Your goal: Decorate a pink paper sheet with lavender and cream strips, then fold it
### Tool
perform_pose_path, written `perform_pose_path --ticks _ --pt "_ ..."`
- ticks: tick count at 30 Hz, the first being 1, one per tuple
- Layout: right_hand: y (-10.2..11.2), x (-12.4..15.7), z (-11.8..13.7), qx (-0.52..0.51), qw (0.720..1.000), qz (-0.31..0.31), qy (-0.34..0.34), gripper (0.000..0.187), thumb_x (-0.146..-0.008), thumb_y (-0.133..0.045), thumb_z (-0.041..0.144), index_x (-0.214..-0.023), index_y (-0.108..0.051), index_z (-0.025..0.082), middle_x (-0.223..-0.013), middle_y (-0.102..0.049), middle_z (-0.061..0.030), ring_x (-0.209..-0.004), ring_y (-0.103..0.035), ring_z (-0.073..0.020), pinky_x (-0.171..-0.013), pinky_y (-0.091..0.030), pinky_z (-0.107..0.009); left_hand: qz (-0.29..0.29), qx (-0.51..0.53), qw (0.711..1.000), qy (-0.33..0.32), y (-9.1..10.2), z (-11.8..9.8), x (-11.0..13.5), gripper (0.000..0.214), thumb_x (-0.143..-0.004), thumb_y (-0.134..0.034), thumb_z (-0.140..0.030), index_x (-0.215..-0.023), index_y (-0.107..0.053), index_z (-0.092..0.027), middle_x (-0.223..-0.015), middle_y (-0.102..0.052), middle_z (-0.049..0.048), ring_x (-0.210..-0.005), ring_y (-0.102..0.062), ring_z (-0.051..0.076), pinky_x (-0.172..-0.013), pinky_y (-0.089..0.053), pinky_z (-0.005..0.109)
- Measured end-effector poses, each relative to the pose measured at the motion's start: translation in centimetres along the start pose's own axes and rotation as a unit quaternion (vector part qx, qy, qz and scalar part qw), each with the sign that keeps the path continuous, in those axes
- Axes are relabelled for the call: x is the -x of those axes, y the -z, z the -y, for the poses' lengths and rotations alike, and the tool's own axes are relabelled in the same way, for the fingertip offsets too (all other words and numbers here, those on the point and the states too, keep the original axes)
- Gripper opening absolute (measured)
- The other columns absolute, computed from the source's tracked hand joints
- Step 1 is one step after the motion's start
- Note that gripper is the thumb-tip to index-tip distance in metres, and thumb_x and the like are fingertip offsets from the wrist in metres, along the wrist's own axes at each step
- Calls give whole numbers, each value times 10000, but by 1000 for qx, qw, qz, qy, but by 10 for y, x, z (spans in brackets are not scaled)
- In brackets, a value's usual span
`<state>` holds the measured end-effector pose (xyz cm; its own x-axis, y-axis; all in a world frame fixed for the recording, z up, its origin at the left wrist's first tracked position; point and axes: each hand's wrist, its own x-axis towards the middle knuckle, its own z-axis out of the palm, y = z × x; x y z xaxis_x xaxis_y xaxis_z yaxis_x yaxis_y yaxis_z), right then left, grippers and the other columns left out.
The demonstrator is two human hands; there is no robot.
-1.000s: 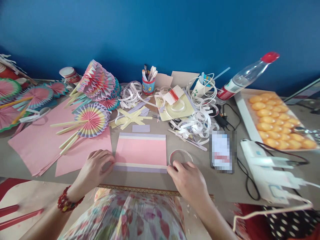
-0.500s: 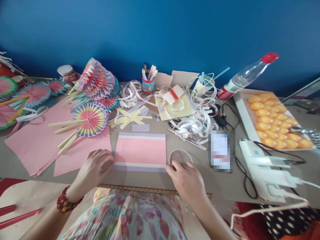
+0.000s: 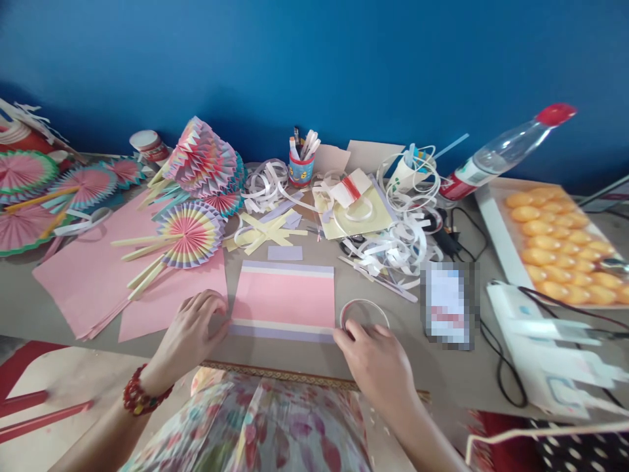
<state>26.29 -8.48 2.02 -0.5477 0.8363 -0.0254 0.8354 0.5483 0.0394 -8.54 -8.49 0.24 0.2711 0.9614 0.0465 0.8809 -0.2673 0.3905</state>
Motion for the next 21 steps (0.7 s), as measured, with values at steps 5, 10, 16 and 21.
perform_pose_path --ticks 5,10,16,21 --pt "0 1 0 3 1000 -7 7 209 -815 -550 36 -751 -629 218 -721 -579 14 -543 -404 -125 -643 -245 -321 -1 21 1000 -2 1 1 0 27 -905 -478 -180 -899 -480 -206 -958 -581 62 -918 -555 228 -836 -411 370" --pt "2 1 0 1 1000 -1 7 207 -826 -547 39 -771 -634 219 -727 -585 14 -544 -419 -121 -648 -254 -321 -9 10 1000 -2 4 -6 -1 75 -948 -459 -221 -932 -531 -209 -969 -615 58 -916 -566 222 -844 -393 374" --pt "2 0 2 10 1000 7 -8 194 -809 -590 45 -766 -633 228 -722 -595 20 -551 -438 -126 -635 -243 -328 6 -23 1000 -4 5 -6 -3 159 -966 -448 -246 -859 -560 -209 -937 -628 52 -873 -568 226 -799 -395 378" --pt "6 0 2 11 1000 10 -14 207 -793 -603 29 -798 -640 232 -754 -617 20 -578 -463 -131 -632 -248 -323 11 38 993 -112 11 -27 -16 191 -978 -407 -187 -1017 -592 -202 -1050 -654 84 -993 -578 231 -875 -441 394"
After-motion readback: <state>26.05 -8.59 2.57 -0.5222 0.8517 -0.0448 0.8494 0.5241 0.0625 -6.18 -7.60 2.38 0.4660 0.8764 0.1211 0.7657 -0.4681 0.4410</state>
